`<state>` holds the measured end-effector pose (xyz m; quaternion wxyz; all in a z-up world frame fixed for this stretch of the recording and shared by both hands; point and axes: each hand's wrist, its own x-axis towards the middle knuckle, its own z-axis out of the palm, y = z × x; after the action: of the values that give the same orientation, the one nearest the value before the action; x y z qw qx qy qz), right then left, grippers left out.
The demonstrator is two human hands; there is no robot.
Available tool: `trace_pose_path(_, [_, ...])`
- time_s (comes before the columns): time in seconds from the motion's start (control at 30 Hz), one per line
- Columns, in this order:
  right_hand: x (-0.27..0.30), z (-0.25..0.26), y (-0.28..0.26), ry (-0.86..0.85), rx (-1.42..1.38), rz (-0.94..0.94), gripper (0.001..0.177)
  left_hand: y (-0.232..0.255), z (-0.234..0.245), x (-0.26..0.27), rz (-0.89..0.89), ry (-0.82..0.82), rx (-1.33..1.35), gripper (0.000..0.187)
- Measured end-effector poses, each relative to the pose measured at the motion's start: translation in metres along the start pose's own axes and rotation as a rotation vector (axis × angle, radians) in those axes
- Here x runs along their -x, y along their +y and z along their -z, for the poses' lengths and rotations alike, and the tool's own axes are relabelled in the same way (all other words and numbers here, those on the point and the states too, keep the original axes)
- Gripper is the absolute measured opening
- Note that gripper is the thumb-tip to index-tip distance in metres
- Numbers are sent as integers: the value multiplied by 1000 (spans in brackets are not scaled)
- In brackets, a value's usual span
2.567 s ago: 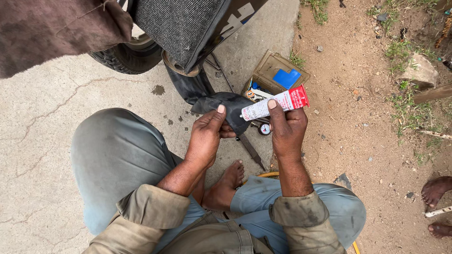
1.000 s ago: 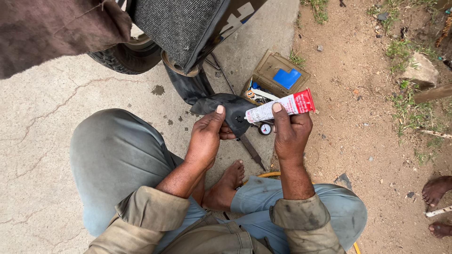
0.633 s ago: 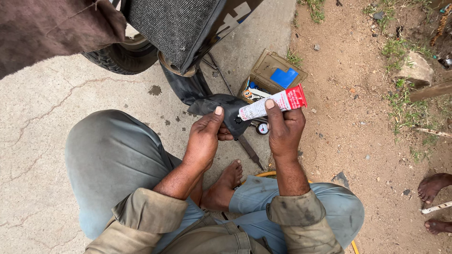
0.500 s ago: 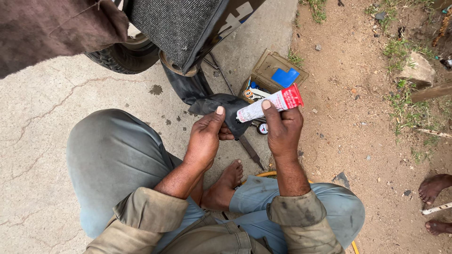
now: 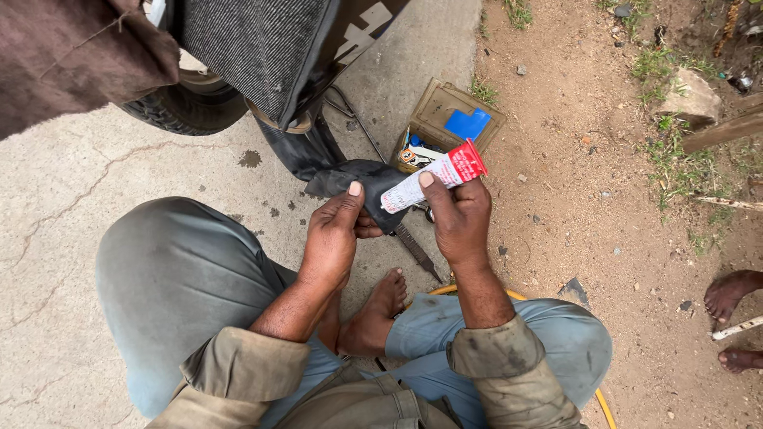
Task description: The person applies adhesive from a tube to a hole in a black rubber inner tube, then spreads the adhesive around the hole before applying a small blue patch.
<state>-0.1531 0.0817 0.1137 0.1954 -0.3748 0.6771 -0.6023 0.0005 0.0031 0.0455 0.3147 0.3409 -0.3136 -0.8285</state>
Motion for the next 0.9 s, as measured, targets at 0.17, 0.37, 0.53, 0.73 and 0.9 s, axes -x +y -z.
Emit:
trace_pose_path(0.17, [-6,1,3,58,-31,-155,18,-5,3,0,2,11,-9,42])
trace_pose_path(0.37, [-10,24,5,142,-409,-180,18,-3,4,0,1,-20,-11,43])
trace_pose_path(0.53, [8,36,0,134,-977,-433,27,6,-3,7,-90,-85,-70,37])
trace_pose_path(0.73, [70,-4,25,177,-1095,-762,42,19,-24,25,-377,-306,-390,82])
trace_pose_path(0.9, [101,-31,31,-143,-1144,-795,40,27,-26,36,-266,-235,-464,77])
